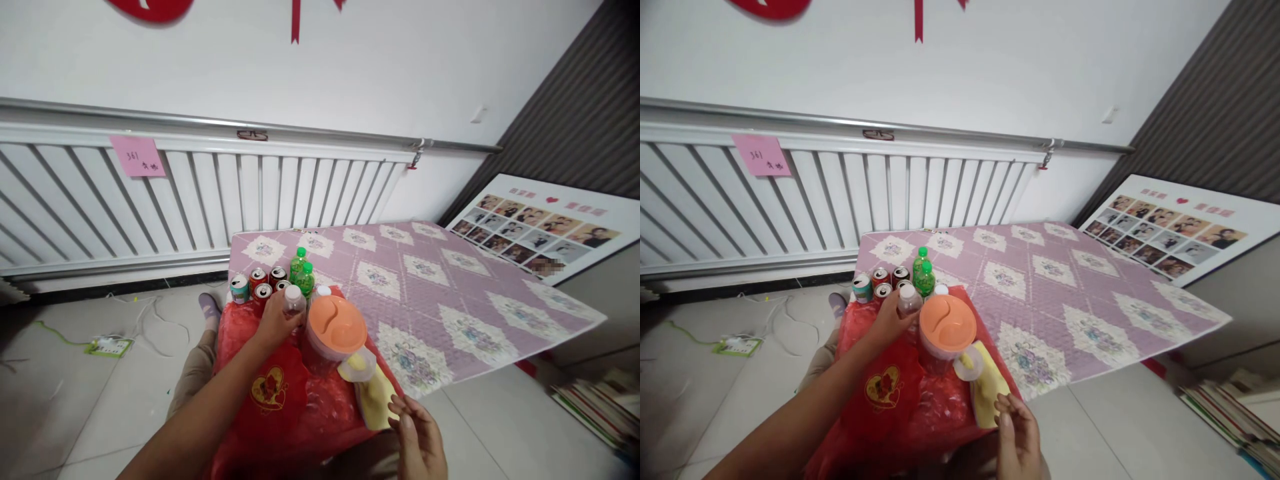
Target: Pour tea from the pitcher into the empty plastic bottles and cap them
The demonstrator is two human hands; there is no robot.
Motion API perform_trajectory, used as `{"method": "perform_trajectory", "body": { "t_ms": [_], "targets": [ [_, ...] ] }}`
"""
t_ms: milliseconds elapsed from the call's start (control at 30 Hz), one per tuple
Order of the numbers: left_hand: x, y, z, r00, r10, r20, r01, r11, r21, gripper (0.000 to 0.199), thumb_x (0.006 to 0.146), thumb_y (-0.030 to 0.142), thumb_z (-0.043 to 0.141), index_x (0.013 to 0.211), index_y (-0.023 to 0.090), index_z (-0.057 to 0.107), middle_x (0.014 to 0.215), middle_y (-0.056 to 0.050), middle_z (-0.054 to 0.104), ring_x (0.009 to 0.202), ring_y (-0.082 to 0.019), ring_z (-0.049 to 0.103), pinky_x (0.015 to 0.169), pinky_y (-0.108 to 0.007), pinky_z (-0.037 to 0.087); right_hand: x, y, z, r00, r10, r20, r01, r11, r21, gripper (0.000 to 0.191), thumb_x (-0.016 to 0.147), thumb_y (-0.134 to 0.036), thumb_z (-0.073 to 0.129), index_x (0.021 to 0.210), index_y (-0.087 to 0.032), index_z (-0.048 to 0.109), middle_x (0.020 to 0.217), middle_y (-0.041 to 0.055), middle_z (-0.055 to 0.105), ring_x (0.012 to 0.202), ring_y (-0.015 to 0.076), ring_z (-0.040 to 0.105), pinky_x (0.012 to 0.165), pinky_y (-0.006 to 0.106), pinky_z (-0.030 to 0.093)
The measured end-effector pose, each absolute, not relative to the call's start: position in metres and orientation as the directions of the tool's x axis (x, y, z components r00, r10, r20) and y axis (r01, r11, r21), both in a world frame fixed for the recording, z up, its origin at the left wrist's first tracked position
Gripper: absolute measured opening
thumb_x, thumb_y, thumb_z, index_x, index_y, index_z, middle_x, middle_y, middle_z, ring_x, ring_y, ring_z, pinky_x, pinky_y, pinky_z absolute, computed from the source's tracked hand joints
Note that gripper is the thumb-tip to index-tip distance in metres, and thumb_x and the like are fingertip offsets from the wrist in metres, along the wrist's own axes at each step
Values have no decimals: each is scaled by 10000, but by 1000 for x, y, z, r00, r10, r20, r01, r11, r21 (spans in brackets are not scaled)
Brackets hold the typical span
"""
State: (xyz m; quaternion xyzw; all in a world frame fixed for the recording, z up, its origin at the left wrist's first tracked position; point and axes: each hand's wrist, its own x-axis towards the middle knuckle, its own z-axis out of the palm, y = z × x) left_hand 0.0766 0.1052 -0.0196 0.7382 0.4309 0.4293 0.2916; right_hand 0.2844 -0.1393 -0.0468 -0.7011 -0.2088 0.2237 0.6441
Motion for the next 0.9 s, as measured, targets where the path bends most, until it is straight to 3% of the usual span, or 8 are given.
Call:
{"method": "perform_trajectory", "body": {
  "t_ms": [167,367,533,733,900],
  "targets": [
    [34,79,2,115,902,417,425,-424,800,572,760,252,689,1284,190,467,1246,-100,571,1179,-265,555,1038,-439,437,274,-144,-46,761,648,-24,77,-126,-989,496,736,-633,691,986,-207,647,922,58,716,891,243,666,877,377,522],
    [-1,24,-12,236,918,317,463,-394,794,560,752,275,682,1268,215,473,1208,-78,575,1140,-271,578,1016,-440,479,223,-123,-47,491,870,53,225,-68,-972,296,785,-488,687,876,-208,706,833,61,721,790,227,684,742,323,565],
    [-4,-1,-41,307,907,289,453,-406,794,591,767,264,689,1307,189,461,1239,-124,565,1172,-286,574,1031,-472,483,177,-86,-30,328,927,182,376,49,-925,207,834,-391,640,916,-212,702,775,36,679,722,194,656,707,310,558],
    [-3,-7,-49,346,893,289,422,-423,802,636,774,236,658,1367,198,434,1291,-145,511,1220,-287,539,1053,-483,472,154,-48,-3,261,918,298,500,135,-855,344,797,-337,692,1123,-231,665,1046,78,670,961,241,645,848,395,540],
    [-1,-7,-53,351,892,286,387,-416,823,607,757,225,667,1325,207,456,1255,-129,524,1193,-285,525,1041,-494,473,140,-31,-2,176,913,367,584,203,-786,434,722,-273,755,1142,-234,654,1073,81,647,1021,271,599,887,446,515]
  ]
}}
